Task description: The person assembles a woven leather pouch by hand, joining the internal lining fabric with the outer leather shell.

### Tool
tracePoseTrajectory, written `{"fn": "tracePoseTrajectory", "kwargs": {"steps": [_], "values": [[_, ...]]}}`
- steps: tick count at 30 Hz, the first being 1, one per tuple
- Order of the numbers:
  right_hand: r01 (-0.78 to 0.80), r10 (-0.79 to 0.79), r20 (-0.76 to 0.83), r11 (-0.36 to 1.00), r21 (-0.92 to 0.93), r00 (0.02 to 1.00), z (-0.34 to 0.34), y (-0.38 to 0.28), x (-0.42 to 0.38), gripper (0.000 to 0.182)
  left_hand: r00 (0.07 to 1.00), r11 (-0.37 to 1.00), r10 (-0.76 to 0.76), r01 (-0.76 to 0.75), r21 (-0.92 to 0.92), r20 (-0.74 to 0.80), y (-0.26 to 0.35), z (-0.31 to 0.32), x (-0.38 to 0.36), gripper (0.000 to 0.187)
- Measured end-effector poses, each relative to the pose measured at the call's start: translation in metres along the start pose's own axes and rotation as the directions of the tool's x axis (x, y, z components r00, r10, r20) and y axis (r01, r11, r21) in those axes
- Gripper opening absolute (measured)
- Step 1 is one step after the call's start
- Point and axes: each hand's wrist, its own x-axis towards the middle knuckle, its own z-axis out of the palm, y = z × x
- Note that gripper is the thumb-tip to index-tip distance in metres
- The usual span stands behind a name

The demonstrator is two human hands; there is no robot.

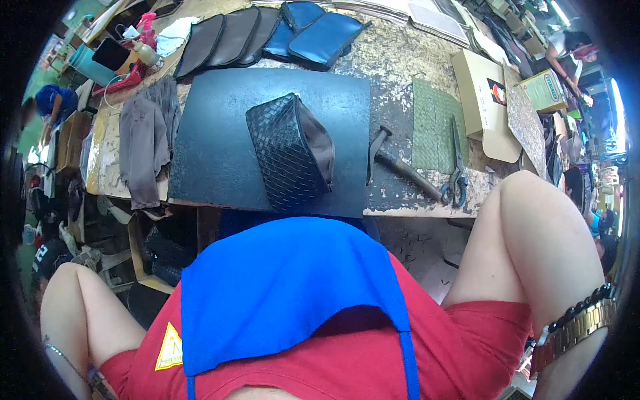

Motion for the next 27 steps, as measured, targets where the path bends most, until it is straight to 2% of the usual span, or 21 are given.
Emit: {"fn": "tracePoseTrajectory", "kwargs": {"steps": [10,17,27], "values": [[-0.011,0.011,-0.012,1.0,-0.009,1.0,-0.005,-0.006,0.003,0.053,1.0,1.0,0.005,-0.005,-0.009,0.006,0.0,-0.001,0.003,0.053],[0.051,-0.051,0.025,0.999,-0.01,0.998,-0.002,-0.012,0.0,0.053,0.999,0.999,0.036,-0.036,0.004,0.005,-0.001,0.004,-0.002,0.053],[0.044,-0.044,-0.005,0.999,0.023,0.999,-0.001,0.0,0.006,0.054,1.0,1.0,0.005,-0.005,0.013,-0.009,0.007,-0.004,-0.005,0.054]]}}
